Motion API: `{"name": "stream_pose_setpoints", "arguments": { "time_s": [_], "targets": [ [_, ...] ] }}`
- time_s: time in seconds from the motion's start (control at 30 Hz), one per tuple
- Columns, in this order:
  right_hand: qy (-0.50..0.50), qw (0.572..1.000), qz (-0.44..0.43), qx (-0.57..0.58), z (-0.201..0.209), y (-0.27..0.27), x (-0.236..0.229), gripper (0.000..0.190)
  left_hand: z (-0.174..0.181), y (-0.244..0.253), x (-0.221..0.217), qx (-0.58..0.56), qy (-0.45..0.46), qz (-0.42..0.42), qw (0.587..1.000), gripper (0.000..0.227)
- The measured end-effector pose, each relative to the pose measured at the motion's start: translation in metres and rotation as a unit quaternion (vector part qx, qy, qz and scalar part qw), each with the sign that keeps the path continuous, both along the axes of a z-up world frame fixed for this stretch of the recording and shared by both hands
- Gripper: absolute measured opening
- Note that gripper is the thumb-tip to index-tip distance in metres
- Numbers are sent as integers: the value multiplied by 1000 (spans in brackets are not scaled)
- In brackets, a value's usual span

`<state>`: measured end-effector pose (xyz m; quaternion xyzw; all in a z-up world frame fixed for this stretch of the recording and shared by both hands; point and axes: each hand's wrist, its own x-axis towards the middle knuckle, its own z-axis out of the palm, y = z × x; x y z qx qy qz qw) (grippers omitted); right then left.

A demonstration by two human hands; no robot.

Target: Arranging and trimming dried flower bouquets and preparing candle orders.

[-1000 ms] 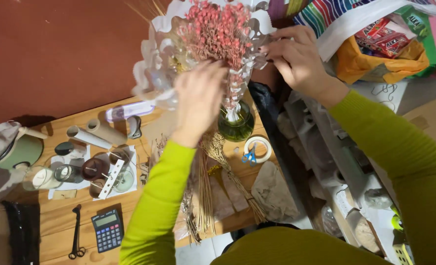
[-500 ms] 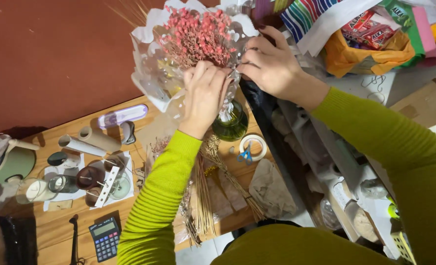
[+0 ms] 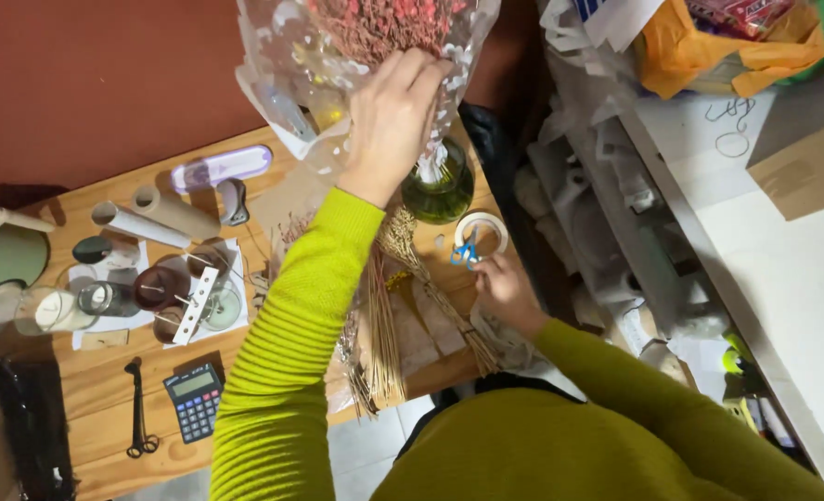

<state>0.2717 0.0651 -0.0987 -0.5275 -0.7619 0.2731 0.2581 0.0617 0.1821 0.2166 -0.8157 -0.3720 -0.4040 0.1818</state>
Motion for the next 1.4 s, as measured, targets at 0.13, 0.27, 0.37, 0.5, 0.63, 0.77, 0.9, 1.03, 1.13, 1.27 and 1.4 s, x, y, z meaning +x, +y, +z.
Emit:
{"name": "stream_pose_setpoints", "arguments": {
  "time_s": [0.13, 0.27, 0.37, 0.5, 0.63, 0.77, 0.9, 1.03, 1.13, 1.27, 1.4],
  "targets": [
    [-83, 973, 33, 214, -13, 21, 1, 36, 1, -5, 0, -17, -2, -16, 1000, 22],
    [-77, 961, 95, 247, -7, 41, 0, 31, 4, -8, -3, -18, -15, -26, 999, 23],
    [30, 991, -116, -57, -41, 42, -13, 29, 0, -8, -5, -20, -16, -18, 999, 22],
    [-84, 987, -96, -101, -29, 47, -29, 44, 3, -9, -2, -20, -18, -28, 999, 22],
    [-122, 970, -174, -122, -37, 54, -35, 54, 9, -14, -1, -26, -15, -1, 1000, 26],
    [-136, 979, -142, -56, -56, 58, -32, 50, 6, -9, -2, -39, -20, 0, 999, 26],
    [-152, 967, -167, -120, -48, 56, -34, 60, 2, -2, -6, -29, -31, -23, 999, 24],
    [-133, 972, -164, -105, -31, 38, -34, 57, 2, -3, -6, -52, -61, -45, 996, 15],
    [-117, 969, -184, -117, -24, 24, -37, 52, 2, -4, -6, -59, -55, -43, 996, 15],
    [-107, 976, -171, -82, -38, 20, -36, 40, 3, -6, -5, -50, -53, -41, 997, 18],
    [-133, 974, -178, -47, -33, 15, -38, 33, 5, -10, -3, -27, -53, -21, 998, 20]
  ]
}}
